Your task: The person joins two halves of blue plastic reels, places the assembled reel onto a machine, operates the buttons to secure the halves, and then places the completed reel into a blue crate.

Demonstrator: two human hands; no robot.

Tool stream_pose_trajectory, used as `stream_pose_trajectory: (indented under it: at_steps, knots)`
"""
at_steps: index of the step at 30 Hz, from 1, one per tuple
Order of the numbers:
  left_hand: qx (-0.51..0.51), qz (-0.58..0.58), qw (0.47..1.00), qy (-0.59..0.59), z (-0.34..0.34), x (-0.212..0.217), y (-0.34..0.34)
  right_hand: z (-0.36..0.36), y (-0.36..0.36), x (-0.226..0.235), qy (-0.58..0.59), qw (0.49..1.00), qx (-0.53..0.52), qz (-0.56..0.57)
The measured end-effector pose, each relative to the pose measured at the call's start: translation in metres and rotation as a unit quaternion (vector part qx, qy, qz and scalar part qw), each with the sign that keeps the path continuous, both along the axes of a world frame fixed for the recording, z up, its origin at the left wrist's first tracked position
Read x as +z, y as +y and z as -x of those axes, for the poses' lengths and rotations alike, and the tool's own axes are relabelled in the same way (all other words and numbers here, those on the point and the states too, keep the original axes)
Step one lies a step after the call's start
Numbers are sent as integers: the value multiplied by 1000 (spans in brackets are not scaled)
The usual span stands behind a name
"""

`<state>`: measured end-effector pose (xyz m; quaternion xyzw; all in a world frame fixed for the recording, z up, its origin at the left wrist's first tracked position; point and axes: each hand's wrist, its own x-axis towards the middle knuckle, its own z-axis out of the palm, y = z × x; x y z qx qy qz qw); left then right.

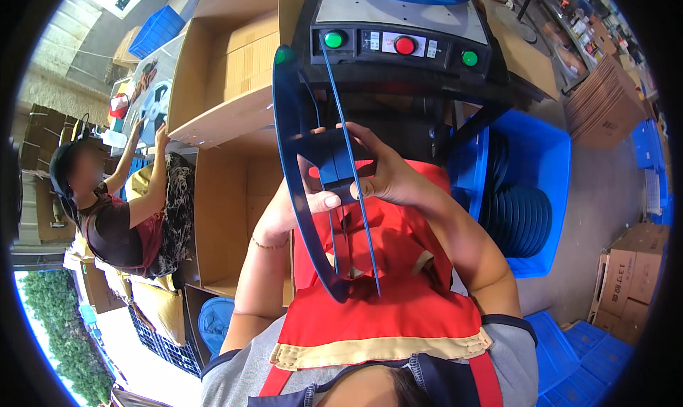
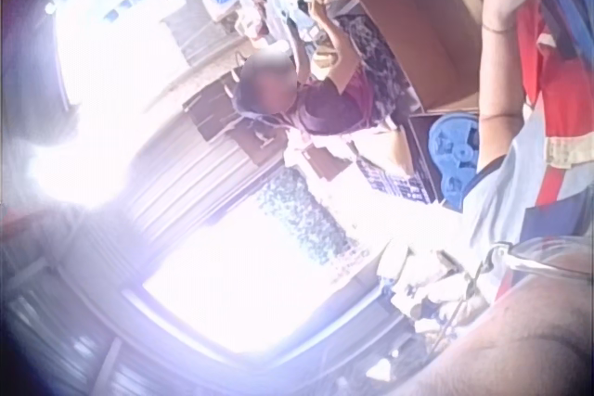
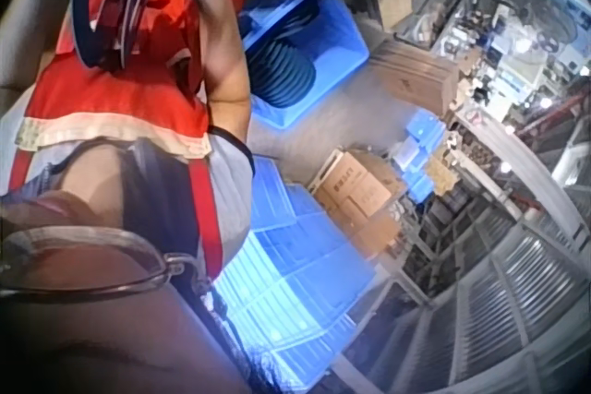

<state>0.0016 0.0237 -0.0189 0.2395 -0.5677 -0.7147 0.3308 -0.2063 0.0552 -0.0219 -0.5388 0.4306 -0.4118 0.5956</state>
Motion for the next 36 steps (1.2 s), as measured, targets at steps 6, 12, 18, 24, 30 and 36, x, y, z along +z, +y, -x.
stream_pose_trajectory:
  at_steps: [6,12,18,24,30,36]
  knots:
    - [-22,-68,997,26,4,8,3,7,2,-7,-9,1000,21,-17]
    - [-4,-62,998,7,5,7,7,5,5,-9,-2,999,14,31]
    - [143,302,844,-420,22,28,17,-8,11,-26,-107,994,-16,24]
    - [114,314,842,-425,32,23,18,-8,22,-41,-215,974,-77,9]
    - [148,145,951,-230,15,-19,4,77,42,-12,-189,967,-167,38]
    - [91,178,941,-273,23,-37,-6,151,68,30,426,705,-502,264]
